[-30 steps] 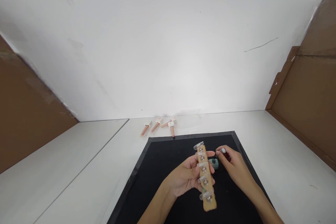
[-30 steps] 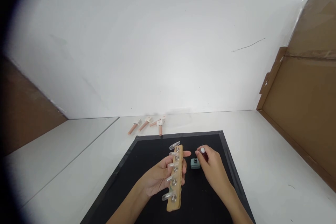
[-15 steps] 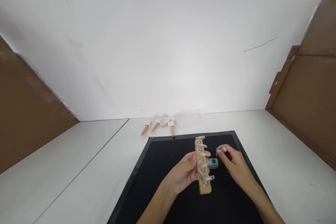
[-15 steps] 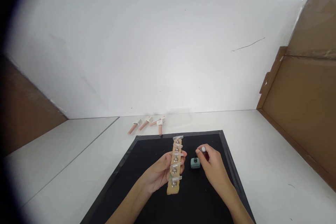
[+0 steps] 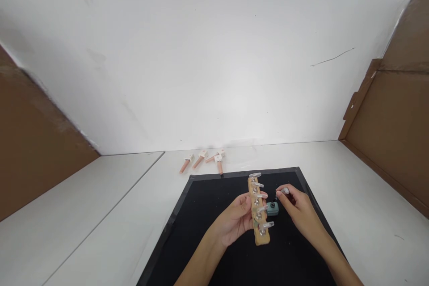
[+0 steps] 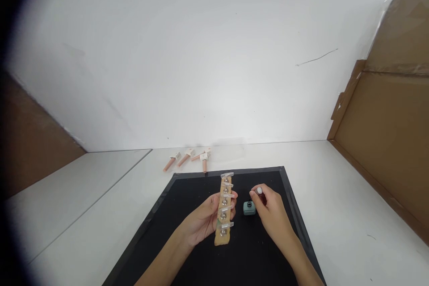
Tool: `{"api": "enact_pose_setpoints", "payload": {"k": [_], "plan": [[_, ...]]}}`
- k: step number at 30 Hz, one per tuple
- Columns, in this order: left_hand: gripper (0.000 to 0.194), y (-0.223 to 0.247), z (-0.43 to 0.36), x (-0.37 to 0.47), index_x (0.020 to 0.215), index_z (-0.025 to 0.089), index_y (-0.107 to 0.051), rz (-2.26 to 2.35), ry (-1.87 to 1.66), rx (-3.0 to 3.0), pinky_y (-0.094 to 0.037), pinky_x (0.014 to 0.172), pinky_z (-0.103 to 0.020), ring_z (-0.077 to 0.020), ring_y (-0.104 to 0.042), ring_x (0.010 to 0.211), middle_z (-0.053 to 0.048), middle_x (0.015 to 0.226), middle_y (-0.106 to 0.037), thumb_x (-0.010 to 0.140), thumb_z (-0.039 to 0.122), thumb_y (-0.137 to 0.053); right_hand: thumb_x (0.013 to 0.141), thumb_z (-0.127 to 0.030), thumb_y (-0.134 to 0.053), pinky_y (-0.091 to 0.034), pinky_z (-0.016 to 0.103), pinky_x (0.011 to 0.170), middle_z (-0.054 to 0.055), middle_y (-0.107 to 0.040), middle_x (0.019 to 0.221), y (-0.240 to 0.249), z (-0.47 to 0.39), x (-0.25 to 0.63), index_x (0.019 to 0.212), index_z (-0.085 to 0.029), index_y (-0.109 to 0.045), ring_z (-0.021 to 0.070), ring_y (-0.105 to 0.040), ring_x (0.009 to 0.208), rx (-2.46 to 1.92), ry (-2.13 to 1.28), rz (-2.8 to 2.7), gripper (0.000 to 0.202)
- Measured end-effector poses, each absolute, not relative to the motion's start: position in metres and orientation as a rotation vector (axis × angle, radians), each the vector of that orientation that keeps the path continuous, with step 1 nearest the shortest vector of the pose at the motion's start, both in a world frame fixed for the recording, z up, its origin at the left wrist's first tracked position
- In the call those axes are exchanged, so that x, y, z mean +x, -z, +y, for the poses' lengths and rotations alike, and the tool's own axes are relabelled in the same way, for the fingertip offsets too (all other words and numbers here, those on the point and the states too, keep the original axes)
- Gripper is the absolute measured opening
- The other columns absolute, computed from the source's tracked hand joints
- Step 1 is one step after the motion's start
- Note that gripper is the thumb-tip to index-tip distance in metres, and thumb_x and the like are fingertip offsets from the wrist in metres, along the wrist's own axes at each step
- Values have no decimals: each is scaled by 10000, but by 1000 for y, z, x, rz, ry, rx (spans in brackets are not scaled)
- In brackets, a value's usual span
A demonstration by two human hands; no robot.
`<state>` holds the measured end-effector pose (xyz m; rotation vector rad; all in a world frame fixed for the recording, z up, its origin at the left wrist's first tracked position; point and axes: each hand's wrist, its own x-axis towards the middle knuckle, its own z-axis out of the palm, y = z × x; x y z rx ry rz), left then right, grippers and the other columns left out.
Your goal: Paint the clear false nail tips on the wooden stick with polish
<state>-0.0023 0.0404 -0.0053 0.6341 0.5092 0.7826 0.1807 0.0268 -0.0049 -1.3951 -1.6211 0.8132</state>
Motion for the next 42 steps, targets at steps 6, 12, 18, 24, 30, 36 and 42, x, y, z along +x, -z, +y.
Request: {"api": "enact_pose_setpoints", "payload": {"k": [6,12,18,24,30,36,42], "plan": [[395,7,41,-3,858,112,-675,489,-784,634,-459,601,-207,-85,-590,618,-30,730,-633,583,384,-755,865,-389,-461,-361,232,487,-22,-476,617,6,24,182,792,-184,-600,142,-432,531,-1402,-813,-1617,258],[399,3,40,-3,831,105,-680,518,-794,615,-475,611,-198,-88,-610,624,-31,725,-650,555,379,-771,866,-386,-456,-363,234,495,-23,-463,617,5,24,181,784,-187,-589,147,-432,541,-1402,-808,-1630,253],[405,4,39,-2,822,109,-681,530,-794,607,-480,600,-193,-88,-617,612,-27,712,-657,537,380,-781,864,-348,-461,-336,232,487,-32,-454,603,5,24,180,777,-183,-587,141,-421,530,-1413,-799,-1654,225],[405,7,40,-3,828,102,-670,524,-793,610,-479,619,-201,-87,-617,616,-26,720,-655,548,373,-779,862,-332,-469,-332,228,491,-32,-462,598,4,24,178,774,-182,-592,141,-437,538,-1417,-778,-1675,213],[381,7,40,-3,836,99,-655,495,-799,607,-462,621,-208,-93,-614,637,-32,740,-653,582,362,-762,868,-322,-471,-345,236,499,-23,-485,612,4,24,178,771,-183,-592,146,-449,547,-1407,-761,-1683,208],[390,8,40,-3,828,102,-659,519,-797,602,-458,630,-222,-94,-603,622,-30,733,-646,566,369,-769,874,-322,-468,-352,247,512,-18,-493,622,7,25,178,781,-185,-588,152,-451,554,-1417,-745,-1692,204],[379,8,40,-3,829,102,-657,527,-798,609,-447,629,-233,-99,-593,633,-32,737,-632,580,369,-761,869,-329,-472,-349,239,506,-18,-494,624,4,24,178,791,-182,-594,148,-447,549,-1406,-751,-1672,206]]}}
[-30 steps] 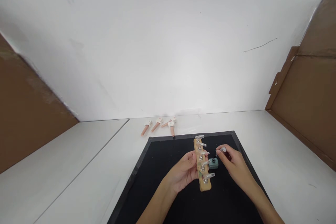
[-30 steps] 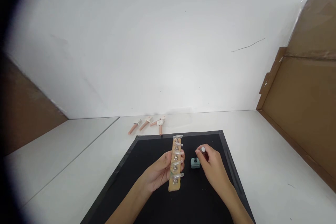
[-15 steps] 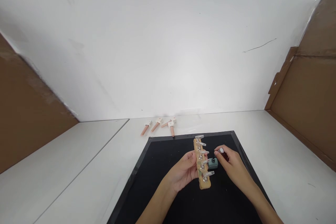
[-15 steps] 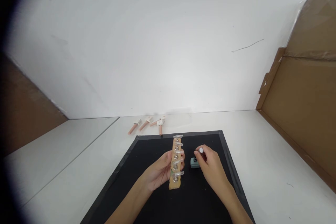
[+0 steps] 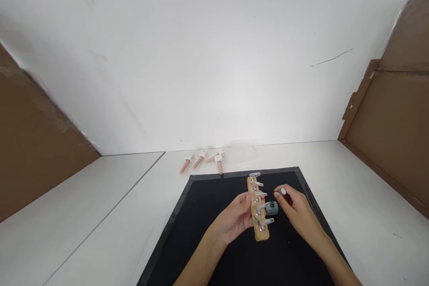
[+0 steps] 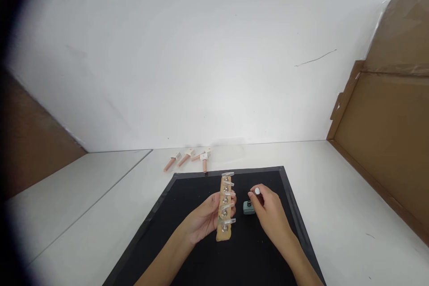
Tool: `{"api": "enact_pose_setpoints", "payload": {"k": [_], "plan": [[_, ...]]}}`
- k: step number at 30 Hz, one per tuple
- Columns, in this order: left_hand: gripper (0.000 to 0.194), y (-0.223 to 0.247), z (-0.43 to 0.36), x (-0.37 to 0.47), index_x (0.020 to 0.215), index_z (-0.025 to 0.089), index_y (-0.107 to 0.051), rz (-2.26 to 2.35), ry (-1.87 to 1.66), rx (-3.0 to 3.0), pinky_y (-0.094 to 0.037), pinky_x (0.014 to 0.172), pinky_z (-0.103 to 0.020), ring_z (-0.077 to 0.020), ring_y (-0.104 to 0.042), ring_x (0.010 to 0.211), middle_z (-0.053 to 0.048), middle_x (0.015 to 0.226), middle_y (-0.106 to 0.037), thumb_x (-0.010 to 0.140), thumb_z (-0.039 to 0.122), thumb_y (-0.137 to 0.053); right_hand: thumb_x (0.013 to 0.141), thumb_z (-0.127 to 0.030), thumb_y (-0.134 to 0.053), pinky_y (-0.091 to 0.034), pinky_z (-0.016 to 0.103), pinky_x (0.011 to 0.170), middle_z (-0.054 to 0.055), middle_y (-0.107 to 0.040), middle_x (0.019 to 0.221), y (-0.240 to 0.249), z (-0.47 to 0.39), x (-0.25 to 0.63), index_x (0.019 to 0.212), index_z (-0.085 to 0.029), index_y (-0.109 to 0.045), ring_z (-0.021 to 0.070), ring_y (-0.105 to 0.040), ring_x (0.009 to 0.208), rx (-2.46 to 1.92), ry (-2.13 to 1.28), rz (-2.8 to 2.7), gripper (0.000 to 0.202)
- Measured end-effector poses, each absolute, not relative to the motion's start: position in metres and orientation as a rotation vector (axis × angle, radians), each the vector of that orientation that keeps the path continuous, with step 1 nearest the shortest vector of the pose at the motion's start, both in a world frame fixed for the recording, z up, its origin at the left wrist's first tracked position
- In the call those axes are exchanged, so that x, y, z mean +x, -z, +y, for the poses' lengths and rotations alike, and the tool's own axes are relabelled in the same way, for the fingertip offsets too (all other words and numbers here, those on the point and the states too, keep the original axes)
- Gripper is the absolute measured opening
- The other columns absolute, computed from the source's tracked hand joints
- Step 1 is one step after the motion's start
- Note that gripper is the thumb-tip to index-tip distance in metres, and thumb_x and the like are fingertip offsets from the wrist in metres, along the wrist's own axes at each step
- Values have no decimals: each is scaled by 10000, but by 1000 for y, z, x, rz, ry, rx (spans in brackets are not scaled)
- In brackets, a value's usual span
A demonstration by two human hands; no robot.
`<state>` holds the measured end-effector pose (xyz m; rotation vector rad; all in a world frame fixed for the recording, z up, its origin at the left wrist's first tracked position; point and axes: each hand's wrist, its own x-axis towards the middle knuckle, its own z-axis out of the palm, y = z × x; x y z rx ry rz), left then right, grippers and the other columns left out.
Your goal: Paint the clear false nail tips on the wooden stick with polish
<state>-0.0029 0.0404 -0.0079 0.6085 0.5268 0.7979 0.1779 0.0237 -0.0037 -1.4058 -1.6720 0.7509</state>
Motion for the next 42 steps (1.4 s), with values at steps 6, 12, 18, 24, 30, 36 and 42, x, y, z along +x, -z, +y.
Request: {"api": "enact_pose_setpoints", "payload": {"k": [6,12,18,24,30,36,42], "plan": [[371,8,40,-3,829,109,-657,518,-796,615,-444,642,-237,-99,-595,649,-30,752,-633,584,367,-760,864,-332,-472,-339,230,486,-28,-463,607,2,23,178,789,-179,-589,136,-424,521,-1387,-776,-1638,207],[367,10,40,-4,849,110,-656,509,-806,610,-445,639,-240,-110,-604,657,-39,759,-645,598,361,-752,866,-338,-465,-341,236,489,-27,-464,607,2,22,179,792,-183,-586,141,-426,527,-1403,-774,-1662,210],[350,12,41,-4,860,109,-651,492,-799,613,-450,671,-253,-112,-603,670,-42,782,-643,623,352,-738,868,-343,-466,-361,250,512,-13,-513,626,6,22,180,787,-198,-595,162,-466,557,-1428,-744,-1725,211],[358,11,41,-4,846,112,-653,503,-807,599,-452,648,-237,-104,-604,658,-38,778,-651,598,349,-756,876,-363,-451,-365,251,500,-13,-511,630,5,21,180,811,-196,-597,158,-458,541,-1432,-739,-1702,231],[359,7,39,-3,836,104,-651,512,-813,608,-452,630,-229,-99,-597,644,-31,747,-640,598,351,-756,853,-405,-483,-402,245,482,-1,-534,636,1,20,182,827,-189,-617,150,-466,530,-1365,-762,-1589,255],[366,6,38,-5,882,130,-641,505,-833,609,-456,642,-237,-107,-599,679,-20,763,-624,611,352,-749,811,-535,-516,-397,256,483,-23,-464,569,-8,9,187,850,-203,-626,141,-432,497,-1146,-953,-1374,353],[362,8,40,-6,891,139,-627,469,-819,626,-453,663,-237,-97,-602,696,-10,785,-620,621,350,-745,789,-538,-579,-354,255,463,-36,-408,584,-13,-2,183,813,-207,-638,113,-377,473,-744,-1291,-1273,337]]}}
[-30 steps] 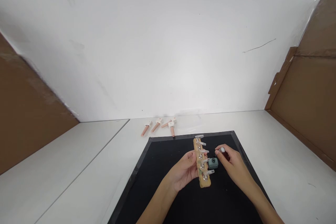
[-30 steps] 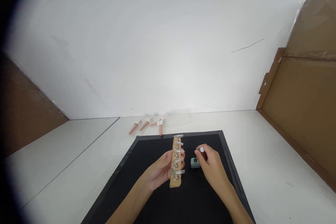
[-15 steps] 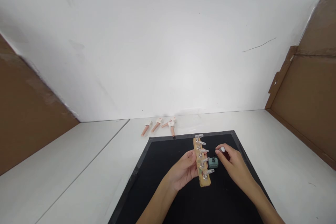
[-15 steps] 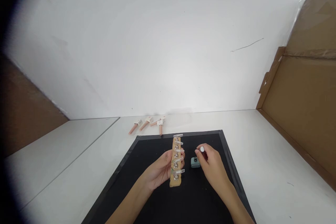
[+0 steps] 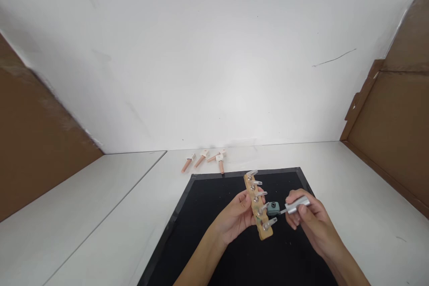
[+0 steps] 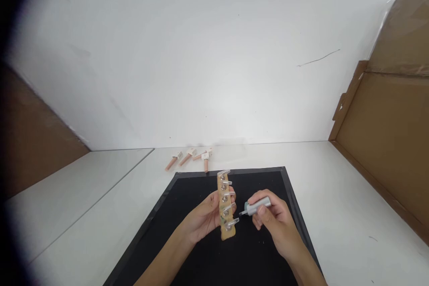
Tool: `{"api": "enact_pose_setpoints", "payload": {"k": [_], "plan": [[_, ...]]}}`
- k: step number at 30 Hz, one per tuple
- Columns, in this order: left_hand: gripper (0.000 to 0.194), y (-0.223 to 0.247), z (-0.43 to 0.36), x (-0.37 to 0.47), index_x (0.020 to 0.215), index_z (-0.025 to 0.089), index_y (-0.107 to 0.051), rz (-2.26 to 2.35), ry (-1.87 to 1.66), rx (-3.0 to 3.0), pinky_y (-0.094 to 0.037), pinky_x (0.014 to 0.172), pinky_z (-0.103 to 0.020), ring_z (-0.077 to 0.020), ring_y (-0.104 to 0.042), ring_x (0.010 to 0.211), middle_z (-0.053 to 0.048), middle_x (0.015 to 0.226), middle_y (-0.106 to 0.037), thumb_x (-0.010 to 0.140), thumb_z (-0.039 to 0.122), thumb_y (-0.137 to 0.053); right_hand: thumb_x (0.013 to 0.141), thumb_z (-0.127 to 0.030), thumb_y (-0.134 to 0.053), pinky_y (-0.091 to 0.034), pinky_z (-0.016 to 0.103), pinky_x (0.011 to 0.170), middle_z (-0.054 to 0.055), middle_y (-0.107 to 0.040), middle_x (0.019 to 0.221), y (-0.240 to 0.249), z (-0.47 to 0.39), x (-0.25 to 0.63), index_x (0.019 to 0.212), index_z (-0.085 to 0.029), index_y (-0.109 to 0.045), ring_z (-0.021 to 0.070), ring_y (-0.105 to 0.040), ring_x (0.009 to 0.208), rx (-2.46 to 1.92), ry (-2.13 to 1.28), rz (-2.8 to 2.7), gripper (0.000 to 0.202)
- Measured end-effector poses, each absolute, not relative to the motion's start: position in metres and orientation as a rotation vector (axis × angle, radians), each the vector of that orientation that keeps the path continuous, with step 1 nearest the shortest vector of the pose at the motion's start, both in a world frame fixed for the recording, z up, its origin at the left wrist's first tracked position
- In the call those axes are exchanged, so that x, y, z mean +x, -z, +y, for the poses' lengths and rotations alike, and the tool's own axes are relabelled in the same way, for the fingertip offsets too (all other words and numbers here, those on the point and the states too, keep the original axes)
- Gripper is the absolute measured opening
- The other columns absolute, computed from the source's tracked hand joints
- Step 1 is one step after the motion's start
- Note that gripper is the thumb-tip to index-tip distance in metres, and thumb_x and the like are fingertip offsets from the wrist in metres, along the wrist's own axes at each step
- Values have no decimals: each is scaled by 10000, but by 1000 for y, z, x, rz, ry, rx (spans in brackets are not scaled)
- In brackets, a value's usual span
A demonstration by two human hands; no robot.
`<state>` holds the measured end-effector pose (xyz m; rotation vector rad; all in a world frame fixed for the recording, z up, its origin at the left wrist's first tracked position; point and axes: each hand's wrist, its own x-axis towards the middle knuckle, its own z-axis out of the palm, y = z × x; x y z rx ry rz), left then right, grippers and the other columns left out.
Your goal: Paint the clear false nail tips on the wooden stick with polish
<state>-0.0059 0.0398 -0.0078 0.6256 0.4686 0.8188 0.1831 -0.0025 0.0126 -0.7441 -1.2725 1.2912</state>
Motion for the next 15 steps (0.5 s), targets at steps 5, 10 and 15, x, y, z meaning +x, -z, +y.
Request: {"api": "enact_pose_setpoints", "payload": {"k": [5,10,15], "plan": [[343,9,42,-3,872,147,-636,456,-816,625,-447,670,-248,-100,-596,689,-9,774,-628,615,344,-749,804,-506,-585,-331,255,475,-33,-414,608,-9,-1,180,820,-208,-645,107,-371,480,-695,-1372,-1288,304],[338,12,42,-3,887,157,-636,437,-814,631,-438,691,-259,-102,-587,700,-8,783,-627,621,334,-747,801,-500,-595,-323,249,479,-37,-411,588,-5,0,181,813,-198,-645,101,-362,479,-682,-1404,-1282,307],[344,13,42,-3,887,155,-635,428,-807,621,-434,677,-255,-101,-583,698,-5,781,-616,619,339,-748,809,-488,-595,-315,248,481,-43,-389,569,-5,1,182,819,-186,-648,102,-356,484,-683,-1413,-1275,307]]}}
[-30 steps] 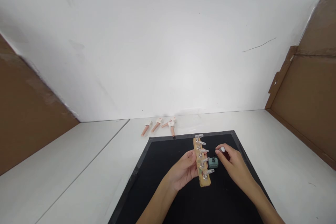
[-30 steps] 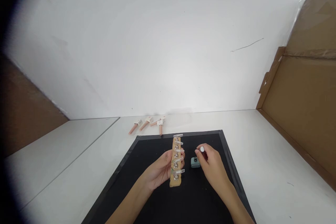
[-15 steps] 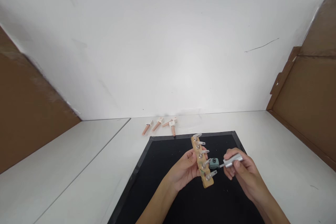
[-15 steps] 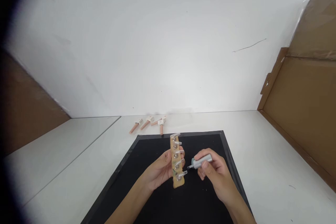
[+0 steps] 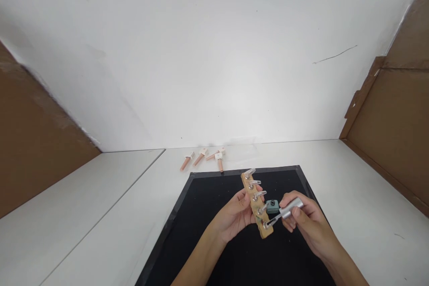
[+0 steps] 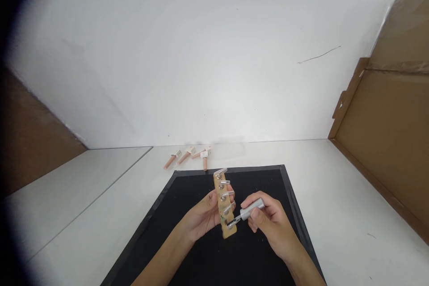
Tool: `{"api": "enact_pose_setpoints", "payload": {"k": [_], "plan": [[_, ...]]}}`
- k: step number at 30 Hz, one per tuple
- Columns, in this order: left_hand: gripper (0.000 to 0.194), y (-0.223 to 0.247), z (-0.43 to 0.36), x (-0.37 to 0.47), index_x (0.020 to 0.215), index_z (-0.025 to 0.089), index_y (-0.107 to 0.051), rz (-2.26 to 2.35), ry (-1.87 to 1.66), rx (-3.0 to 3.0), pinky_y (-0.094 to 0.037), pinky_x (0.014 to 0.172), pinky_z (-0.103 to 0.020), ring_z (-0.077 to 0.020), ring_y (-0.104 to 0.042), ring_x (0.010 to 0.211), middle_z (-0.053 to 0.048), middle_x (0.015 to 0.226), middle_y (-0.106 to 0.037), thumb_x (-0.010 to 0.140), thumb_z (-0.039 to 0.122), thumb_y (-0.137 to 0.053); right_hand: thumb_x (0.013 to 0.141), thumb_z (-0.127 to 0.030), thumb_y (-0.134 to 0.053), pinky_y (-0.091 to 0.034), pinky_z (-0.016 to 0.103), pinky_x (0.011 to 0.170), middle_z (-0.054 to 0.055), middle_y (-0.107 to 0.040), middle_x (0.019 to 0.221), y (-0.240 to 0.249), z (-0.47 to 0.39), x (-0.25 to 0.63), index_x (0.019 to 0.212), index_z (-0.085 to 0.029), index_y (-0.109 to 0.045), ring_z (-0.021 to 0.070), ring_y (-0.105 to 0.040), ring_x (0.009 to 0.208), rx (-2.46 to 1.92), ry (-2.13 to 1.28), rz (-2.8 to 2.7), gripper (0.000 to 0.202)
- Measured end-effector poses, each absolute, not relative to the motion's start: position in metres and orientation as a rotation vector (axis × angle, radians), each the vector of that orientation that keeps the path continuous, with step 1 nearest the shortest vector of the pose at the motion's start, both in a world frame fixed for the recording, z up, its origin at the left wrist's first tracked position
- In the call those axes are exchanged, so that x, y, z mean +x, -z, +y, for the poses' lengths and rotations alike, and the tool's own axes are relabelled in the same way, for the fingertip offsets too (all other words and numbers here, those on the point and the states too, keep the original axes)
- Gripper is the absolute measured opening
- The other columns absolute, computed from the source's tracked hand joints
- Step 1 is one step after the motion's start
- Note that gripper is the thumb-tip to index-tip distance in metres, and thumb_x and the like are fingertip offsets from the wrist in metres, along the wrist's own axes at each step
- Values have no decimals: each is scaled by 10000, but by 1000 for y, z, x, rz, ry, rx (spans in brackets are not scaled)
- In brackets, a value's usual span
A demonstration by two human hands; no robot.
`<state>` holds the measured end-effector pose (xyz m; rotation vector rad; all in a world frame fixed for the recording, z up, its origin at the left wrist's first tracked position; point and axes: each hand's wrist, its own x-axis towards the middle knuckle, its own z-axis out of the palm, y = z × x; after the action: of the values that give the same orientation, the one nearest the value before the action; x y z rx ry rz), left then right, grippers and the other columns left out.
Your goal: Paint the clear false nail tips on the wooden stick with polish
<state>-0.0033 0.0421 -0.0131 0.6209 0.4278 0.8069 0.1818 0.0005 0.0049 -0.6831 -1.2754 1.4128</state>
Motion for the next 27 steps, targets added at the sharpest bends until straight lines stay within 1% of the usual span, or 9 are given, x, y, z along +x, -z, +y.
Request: {"api": "enact_pose_setpoints", "payload": {"k": [8,13,19,27], "plan": [[333,16,43,-4,896,165,-639,409,-810,630,-437,685,-254,-99,-595,706,-3,797,-628,634,344,-737,811,-475,-604,-311,238,484,-47,-390,565,-7,0,183,810,-192,-657,92,-352,486,-680,-1413,-1267,288],[340,15,42,-6,883,172,-649,417,-815,623,-436,668,-239,-94,-601,699,3,782,-640,613,351,-750,813,-472,-603,-315,240,484,-43,-402,566,-8,2,183,804,-188,-659,93,-358,489,-698,-1404,-1268,289],[340,15,43,-6,869,175,-664,428,-823,620,-446,673,-247,-99,-608,694,2,777,-651,590,341,-765,801,-471,-619,-315,234,469,-49,-384,551,-11,0,182,788,-191,-665,86,-330,476,-631,-1433,-1207,283],[345,16,44,-5,872,186,-674,408,-816,623,-443,672,-243,-101,-608,704,4,786,-646,580,343,-770,816,-466,-603,-307,238,472,-40,-405,576,-7,1,183,810,-187,-666,88,-350,483,-643,-1427,-1292,286]]}}
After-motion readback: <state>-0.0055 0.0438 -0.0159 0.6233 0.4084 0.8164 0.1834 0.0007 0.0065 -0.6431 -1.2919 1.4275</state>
